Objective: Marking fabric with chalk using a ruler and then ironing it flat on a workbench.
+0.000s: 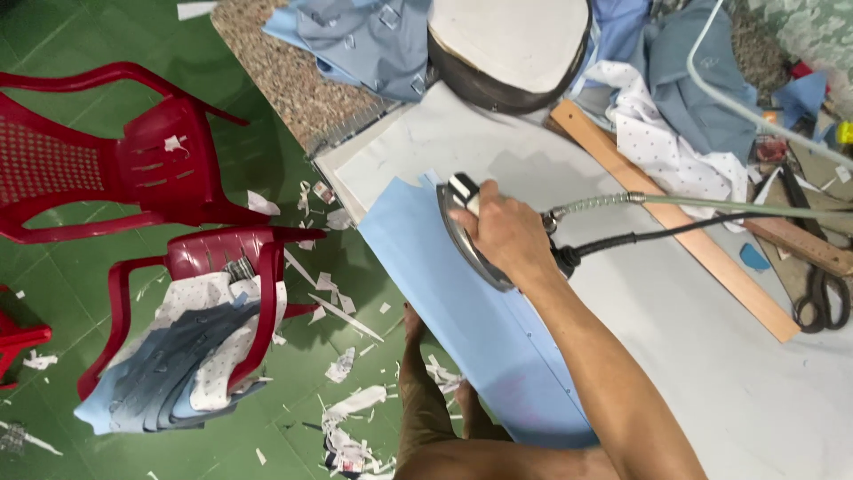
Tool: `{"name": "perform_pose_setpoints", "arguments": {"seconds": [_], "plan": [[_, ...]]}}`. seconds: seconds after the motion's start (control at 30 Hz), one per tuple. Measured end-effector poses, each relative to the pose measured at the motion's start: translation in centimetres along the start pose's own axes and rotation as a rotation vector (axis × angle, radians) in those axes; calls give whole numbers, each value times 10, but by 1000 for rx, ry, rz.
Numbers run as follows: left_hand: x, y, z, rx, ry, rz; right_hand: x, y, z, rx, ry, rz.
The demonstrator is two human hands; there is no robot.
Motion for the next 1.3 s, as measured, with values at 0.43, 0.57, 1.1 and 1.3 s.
{"name": "perform_pose_setpoints", "arguments": {"seconds": [0.43,0.57,1.1,1.3], "plan": [[74,-133,300,-305,-180,120,-32,-48,7,65,-63,53],[84,-146,305,-297,-95,127,-52,-63,7,64,-69,55],[138,-281,471,-607,-398,294,-83,26,44,133,162,1],[126,-289,503,-454,-343,322,1,83,52,44,164,-223]]}}
Point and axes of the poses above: each hand's wrist, its own x-axis away from the middle knuckle, its own z-axis out of the back of the hand, y = z × x, the point moved 2 cm from there along -x, towards the middle knuckle, and after that the axes turned 9 degrees about -z, right-handed, at the moved point
